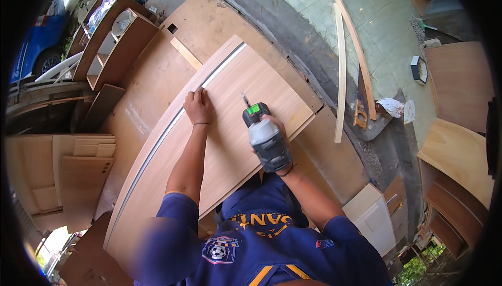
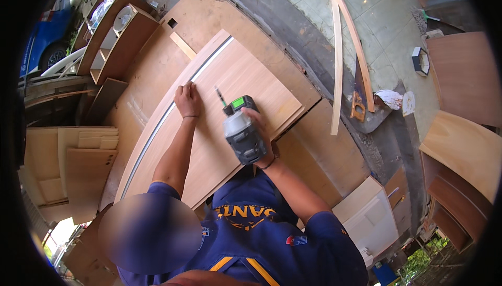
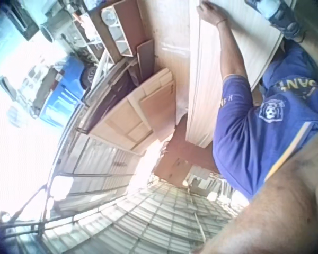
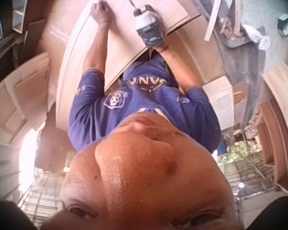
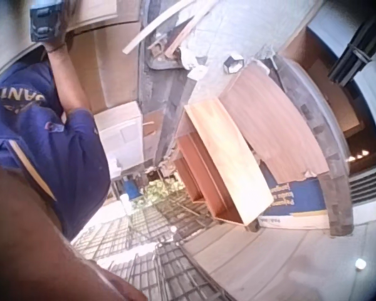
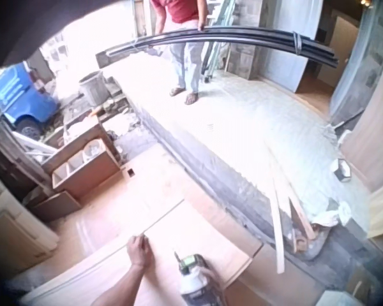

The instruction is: The person positions a metal strip on a wooden cabinet part and then uses a power drill to drill holes through the strip and into the wood.

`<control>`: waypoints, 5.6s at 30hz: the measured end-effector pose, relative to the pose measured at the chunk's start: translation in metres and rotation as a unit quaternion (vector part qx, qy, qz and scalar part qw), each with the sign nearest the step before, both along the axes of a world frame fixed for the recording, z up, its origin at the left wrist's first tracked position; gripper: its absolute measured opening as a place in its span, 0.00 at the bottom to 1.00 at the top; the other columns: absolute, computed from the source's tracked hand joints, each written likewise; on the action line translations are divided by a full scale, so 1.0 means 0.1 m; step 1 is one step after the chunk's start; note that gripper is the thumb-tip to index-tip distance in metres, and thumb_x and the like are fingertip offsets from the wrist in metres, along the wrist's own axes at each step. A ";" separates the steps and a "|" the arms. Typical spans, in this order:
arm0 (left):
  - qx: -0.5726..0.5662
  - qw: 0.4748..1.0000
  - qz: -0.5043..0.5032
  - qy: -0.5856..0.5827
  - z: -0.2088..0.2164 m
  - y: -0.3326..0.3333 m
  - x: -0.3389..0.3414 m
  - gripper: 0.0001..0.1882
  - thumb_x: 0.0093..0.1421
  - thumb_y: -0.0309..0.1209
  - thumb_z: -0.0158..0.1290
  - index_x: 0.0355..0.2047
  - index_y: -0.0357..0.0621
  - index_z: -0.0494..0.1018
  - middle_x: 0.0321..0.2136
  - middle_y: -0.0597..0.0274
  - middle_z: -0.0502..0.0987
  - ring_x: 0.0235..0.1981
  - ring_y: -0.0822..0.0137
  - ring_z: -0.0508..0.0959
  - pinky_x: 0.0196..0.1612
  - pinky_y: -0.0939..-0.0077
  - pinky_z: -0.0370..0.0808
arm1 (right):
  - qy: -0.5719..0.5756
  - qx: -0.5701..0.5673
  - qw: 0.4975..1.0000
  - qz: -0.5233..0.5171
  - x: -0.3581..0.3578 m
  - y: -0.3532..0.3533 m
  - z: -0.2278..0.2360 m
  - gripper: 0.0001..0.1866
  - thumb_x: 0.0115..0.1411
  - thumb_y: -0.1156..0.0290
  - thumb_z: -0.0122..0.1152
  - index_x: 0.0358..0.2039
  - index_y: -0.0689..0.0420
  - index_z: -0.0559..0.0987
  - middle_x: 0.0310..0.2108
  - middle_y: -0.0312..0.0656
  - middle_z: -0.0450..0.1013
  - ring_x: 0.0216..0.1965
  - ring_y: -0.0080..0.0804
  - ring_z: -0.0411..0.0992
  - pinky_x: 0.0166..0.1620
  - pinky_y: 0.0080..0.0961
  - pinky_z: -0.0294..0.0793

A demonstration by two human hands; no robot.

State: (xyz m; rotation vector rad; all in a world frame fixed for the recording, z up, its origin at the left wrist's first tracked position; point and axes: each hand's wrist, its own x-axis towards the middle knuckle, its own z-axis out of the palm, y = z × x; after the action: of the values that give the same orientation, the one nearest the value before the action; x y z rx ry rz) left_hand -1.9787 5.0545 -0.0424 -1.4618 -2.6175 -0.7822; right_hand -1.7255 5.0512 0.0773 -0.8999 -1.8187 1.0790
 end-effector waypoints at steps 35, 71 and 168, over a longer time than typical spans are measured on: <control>-0.058 0.996 0.026 0.060 0.11 0.04 0.06 0.07 0.59 0.30 0.51 0.36 0.44 0.76 0.22 0.62 0.69 0.27 0.62 0.70 0.35 0.68 0.63 | -0.083 -0.059 0.939 0.329 0.15 0.70 -0.10 0.36 0.45 0.72 0.59 0.57 0.59 0.62 0.45 0.48 0.68 0.51 0.45 0.65 0.55 0.41 0.62; -0.038 0.998 0.044 0.039 0.15 0.01 0.01 0.08 0.56 0.32 0.55 0.36 0.47 0.77 0.31 0.65 0.74 0.34 0.68 0.73 0.37 0.71 0.61 | -0.129 -0.155 0.979 0.033 -1.00 2.24 -1.26 0.22 0.50 0.68 0.65 0.45 0.63 0.76 0.40 0.51 0.76 0.41 0.42 0.75 0.46 0.30 0.73; -0.065 0.997 0.031 0.025 0.14 0.07 0.07 0.07 0.59 0.26 0.50 0.35 0.36 0.75 0.32 0.51 0.72 0.31 0.57 0.72 0.34 0.66 0.68 | 0.013 -0.293 0.956 -0.014 -0.89 2.26 -1.19 0.09 0.50 0.77 0.57 0.33 0.66 0.78 0.31 0.50 0.76 0.32 0.39 0.76 0.36 0.28 0.75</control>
State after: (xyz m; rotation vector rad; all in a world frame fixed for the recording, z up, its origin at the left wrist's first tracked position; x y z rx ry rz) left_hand -1.9718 5.0618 -0.0286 -1.4015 -2.7076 -0.5722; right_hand -1.8148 5.2776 -0.0421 -1.2357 -1.4702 1.6427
